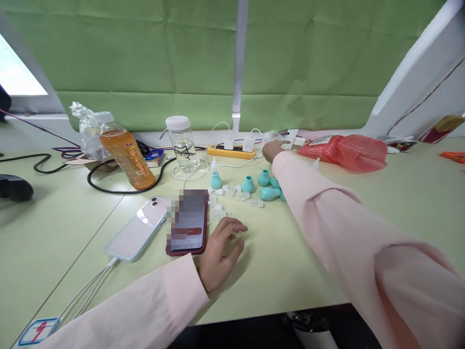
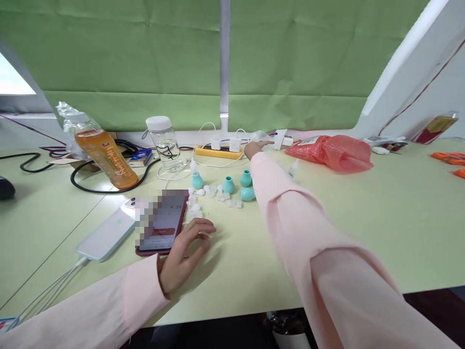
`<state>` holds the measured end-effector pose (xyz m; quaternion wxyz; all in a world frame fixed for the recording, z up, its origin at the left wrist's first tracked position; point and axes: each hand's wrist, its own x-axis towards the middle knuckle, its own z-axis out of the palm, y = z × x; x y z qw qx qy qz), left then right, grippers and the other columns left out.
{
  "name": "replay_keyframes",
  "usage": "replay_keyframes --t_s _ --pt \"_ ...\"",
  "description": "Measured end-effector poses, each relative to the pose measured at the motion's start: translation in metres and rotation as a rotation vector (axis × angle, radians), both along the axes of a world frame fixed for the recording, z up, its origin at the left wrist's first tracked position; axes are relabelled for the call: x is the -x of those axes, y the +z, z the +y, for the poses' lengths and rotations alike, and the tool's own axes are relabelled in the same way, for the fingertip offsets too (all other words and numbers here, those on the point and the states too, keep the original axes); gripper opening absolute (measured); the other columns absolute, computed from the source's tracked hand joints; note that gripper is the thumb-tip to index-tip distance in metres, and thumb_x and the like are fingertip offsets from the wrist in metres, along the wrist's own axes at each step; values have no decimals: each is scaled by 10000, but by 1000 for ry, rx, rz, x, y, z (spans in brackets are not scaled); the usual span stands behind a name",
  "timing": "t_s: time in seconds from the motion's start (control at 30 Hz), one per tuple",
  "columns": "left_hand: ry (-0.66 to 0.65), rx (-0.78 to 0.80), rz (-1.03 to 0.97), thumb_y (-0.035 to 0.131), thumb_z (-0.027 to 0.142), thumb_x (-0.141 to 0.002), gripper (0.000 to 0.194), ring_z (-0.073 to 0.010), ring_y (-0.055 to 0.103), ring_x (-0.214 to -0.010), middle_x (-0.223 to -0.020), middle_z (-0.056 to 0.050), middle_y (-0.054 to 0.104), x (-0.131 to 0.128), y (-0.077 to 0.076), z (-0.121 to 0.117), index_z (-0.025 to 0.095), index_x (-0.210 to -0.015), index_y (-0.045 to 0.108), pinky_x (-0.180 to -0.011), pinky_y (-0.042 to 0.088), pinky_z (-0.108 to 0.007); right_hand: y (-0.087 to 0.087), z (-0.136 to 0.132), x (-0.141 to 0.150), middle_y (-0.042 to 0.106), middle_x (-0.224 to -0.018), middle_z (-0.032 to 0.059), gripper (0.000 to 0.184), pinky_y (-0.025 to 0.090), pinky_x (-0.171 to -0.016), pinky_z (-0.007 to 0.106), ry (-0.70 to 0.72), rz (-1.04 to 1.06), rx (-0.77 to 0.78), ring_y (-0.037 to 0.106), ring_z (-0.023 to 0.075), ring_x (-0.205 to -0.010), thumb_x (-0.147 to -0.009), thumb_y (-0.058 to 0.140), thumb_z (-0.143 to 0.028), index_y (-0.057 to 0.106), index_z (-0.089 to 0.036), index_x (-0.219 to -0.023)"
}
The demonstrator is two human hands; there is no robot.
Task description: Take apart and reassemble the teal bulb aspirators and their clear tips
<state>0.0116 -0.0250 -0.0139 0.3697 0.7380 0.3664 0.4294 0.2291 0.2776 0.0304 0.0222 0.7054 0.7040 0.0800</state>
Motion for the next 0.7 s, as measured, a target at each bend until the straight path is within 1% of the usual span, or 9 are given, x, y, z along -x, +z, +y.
replay_keyframes --t_s 0.07,0.13,0.23,0.3,0.4,0.47,0.57,0.7 --pt "1 -4 15 406 49 -741 248 -170 466 -896 -964 -64 478 0 1 0 189 -912 520 -735 413 -298 -8 5 -3 526 -999 166 293 240 -654 735 -119 -59 48 338 463 -1071 -668 596 -338 626 -187 -917" --pt "2 2 31 411 50 -739 245 -174 465 -899 -955 -63 484 -1 1 -1 189 -905 525 -734 412 -299 -15 9 -8 501 -1066 173 333 241 -679 724 -158 -105 73 310 446 -1098 -706 555 -344 590 -195 -1002" --pt "0 10 43 418 56 -738 235 -177 468 -893 -941 -62 493 -1 2 -1 190 -897 527 -732 409 -300 -23 13 -15 441 -1180 154 400 215 -769 694 -117 -160 80 245 388 -1154 -774 467 -309 464 -211 -1161" --pt "2 20 53 419 57 -739 232 -175 473 -883 -933 -59 496 -1 2 -2 189 -895 527 -736 404 -301 -28 16 -16 418 -1215 140 414 205 -803 672 -78 -186 88 224 358 -1166 -800 423 -270 400 -216 -1210" --pt "8 38 69 418 60 -742 229 -173 478 -878 -928 -56 499 -1 2 -3 190 -893 531 -746 397 -304 -32 20 -13 440 -1192 136 371 236 -800 639 -46 -202 112 239 344 -1148 -816 395 -246 430 -223 -1184" --pt "9 44 70 418 61 -743 225 -174 480 -881 -924 -55 500 -1 2 -4 189 -887 534 -751 395 -306 -33 21 -9 423 -1202 147 352 262 -790 612 -34 -207 116 238 341 -1142 -824 374 -237 446 -217 -1168" --pt "5 47 64 418 63 -746 221 -173 482 -881 -924 -56 501 -2 2 -4 188 -884 536 -751 399 -305 -31 21 -8 352 -1243 174 360 302 -773 555 -19 -217 96 221 329 -1141 -836 328 -198 428 -181 -1182" --pt "7 35 62 419 71 -750 215 -176 486 -874 -921 -59 507 -1 1 -3 189 -883 540 -750 403 -309 -27 18 -10 359 -1214 197 350 349 -724 466 -10 -228 87 242 322 -1122 -833 330 -167 435 -144 -1167"
